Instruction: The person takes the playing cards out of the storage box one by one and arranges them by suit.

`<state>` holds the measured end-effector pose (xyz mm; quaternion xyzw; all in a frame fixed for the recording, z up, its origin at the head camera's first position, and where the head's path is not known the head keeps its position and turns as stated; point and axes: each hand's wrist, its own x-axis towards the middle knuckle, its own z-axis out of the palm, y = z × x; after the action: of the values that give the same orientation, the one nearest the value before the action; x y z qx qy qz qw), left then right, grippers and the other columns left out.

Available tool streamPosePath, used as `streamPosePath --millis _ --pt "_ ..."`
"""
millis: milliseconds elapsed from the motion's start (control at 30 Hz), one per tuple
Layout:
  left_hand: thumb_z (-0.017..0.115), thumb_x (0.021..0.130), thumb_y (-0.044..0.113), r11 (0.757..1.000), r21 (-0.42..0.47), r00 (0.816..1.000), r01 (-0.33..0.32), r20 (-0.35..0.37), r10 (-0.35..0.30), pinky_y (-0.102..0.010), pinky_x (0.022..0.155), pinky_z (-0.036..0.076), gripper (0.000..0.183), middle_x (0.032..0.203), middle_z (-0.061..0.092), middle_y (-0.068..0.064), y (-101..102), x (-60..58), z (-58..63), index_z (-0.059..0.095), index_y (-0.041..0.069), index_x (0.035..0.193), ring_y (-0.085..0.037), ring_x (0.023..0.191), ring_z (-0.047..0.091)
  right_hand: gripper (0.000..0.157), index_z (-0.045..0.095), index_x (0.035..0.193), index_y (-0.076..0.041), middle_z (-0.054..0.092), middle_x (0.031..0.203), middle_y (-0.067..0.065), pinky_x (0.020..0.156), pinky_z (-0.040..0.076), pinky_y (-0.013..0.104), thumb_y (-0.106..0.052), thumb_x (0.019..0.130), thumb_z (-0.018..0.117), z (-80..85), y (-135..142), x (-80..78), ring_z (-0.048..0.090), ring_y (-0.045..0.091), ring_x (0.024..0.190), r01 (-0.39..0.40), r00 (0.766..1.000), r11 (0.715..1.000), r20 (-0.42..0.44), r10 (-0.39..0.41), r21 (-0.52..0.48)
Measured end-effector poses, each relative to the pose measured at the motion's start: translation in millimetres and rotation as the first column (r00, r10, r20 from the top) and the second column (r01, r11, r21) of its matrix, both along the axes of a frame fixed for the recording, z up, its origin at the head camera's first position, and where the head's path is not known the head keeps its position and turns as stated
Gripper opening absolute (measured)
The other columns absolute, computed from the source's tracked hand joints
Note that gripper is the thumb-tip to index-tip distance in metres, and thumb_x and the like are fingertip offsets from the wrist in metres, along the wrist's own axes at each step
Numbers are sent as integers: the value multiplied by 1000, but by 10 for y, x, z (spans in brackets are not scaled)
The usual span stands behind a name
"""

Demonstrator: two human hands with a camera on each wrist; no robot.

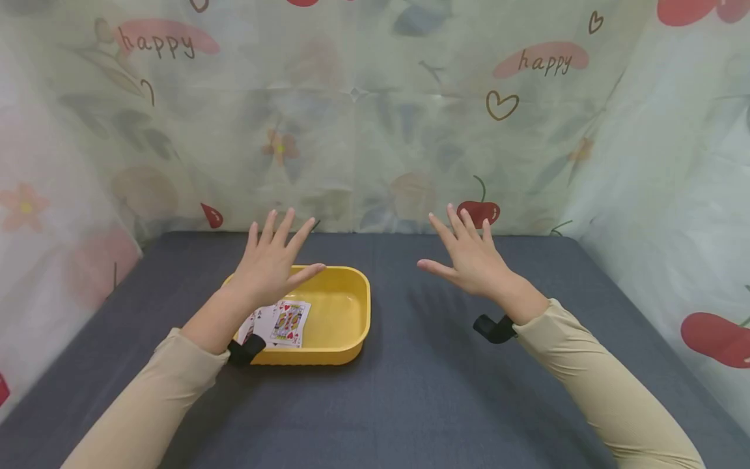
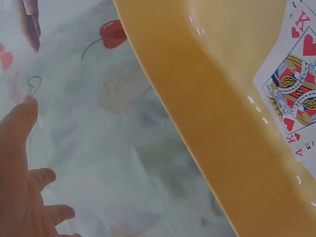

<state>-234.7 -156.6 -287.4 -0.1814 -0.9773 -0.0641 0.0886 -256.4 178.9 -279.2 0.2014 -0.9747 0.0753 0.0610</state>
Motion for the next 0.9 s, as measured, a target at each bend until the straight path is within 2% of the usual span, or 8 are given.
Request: streamPosePath --millis 233,400,533,633,733,900 --pt "41 91 60 1000 8 1000 9 17 -9 -64 111 1 79 158 0 -19 29 105 121 7 22 152 -43 144 -5 85 11 151 -21 1 159 14 112 0 62 -63 87 46 73 -31 73 1 35 146 -47 999 998 -19 46 -49" --pt "41 91 60 999 51 1000 7 16 -8 -63 112 1 78 158 3 -17 7 189 166 9 22 152 -42 144 -3 79 17 150 -20 9 159 11 115 7 58 -55 89 51 97 -95 113 10 33 146 -116 993 978 0 118 -170" --pt "41 91 60 996 84 1000 1 19 -2 -64 111 2 77 158 6 -18 -36 239 178 11 21 151 -42 144 -2 73 22 149 -19 19 157 8 114 19 53 -51 90 53 99 -166 132 17 29 145 -159 979 942 72 189 -295" --pt "42 92 59 993 117 1000 -7 29 4 -64 111 3 77 157 10 -19 -90 271 174 14 19 151 -43 144 1 68 27 147 -17 29 152 5 111 28 50 -46 91 54 99 -236 132 28 25 141 -187 965 908 105 242 -375" --pt "41 92 60 987 159 998 -20 56 11 -63 112 4 78 156 13 -20 -168 305 163 15 15 151 -44 143 3 61 34 143 -15 38 147 5 110 32 46 -39 92 56 94 -323 117 38 25 135 -213 949 869 118 293 -447" --pt "38 92 61 971 235 992 -49 126 19 -62 112 6 79 156 13 -21 -349 353 122 14 13 151 -44 143 5 50 43 137 -14 48 138 6 108 36 44 -31 92 58 84 -494 67 46 26 129 -239 918 810 148 369 -536"
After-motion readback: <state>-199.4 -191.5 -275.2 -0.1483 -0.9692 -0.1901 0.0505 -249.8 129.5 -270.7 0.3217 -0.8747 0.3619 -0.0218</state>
